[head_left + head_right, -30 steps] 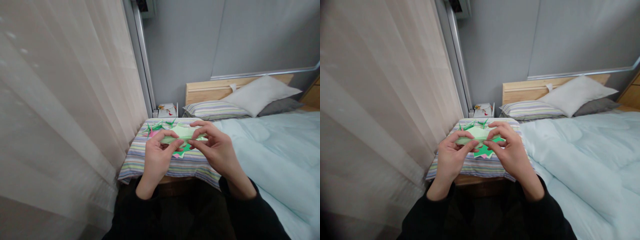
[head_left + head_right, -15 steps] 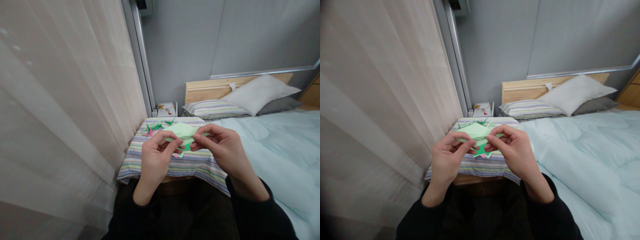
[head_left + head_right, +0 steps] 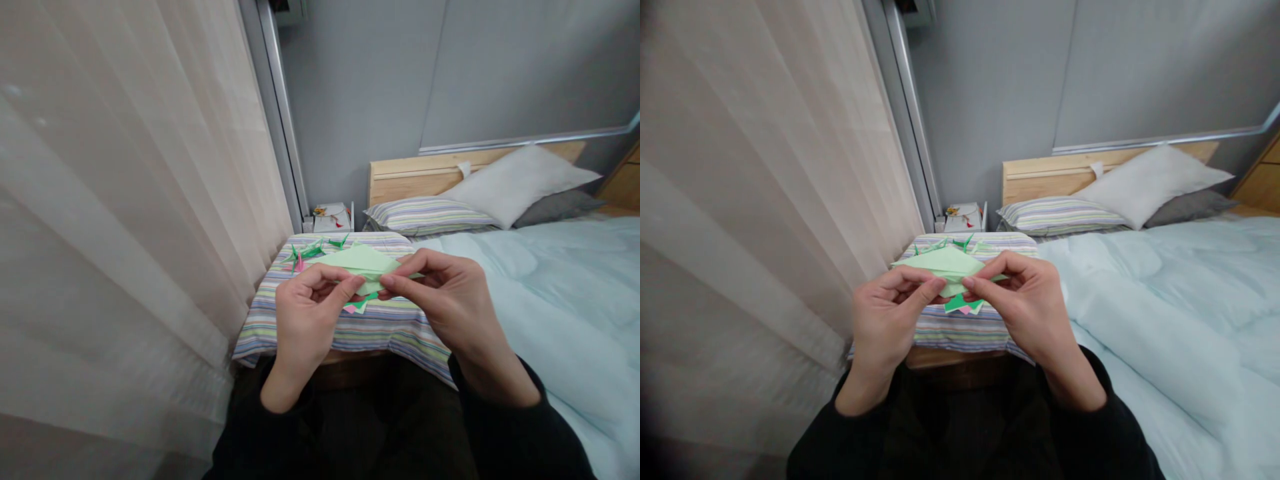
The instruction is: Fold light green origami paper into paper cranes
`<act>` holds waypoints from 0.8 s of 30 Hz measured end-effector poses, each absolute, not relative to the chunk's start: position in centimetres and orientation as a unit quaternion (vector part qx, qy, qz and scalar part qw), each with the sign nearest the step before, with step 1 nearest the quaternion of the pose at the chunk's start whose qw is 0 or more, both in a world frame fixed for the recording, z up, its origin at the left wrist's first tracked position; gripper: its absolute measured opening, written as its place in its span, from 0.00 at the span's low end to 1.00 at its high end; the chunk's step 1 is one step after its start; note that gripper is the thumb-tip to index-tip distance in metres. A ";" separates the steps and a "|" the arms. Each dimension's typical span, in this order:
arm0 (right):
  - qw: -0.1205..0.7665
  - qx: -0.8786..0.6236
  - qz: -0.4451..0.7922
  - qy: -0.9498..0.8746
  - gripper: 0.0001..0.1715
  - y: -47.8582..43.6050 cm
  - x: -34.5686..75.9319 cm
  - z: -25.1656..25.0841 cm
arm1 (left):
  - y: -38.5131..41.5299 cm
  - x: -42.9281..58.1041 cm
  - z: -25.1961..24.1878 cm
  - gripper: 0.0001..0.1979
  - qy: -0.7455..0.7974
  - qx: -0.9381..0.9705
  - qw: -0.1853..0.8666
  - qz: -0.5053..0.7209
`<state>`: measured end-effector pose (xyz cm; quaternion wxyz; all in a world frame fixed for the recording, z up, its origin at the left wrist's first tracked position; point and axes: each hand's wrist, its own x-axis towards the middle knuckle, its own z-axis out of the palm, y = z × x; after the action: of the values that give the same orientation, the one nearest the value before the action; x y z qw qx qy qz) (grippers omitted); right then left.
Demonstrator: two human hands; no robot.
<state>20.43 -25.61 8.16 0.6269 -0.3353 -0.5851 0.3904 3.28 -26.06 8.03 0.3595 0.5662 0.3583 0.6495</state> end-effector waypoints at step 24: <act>0.669 -0.325 0.408 -0.530 0.25 -26.7 19.4 9.0 | -27.0 3.9 7.6 0.13 0.365 0.604 0.216 0.674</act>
<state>19.36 -26.72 9.04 0.6688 -0.3254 -0.5297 0.4078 3.94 -27.03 7.57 0.2163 0.6043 0.3652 0.6743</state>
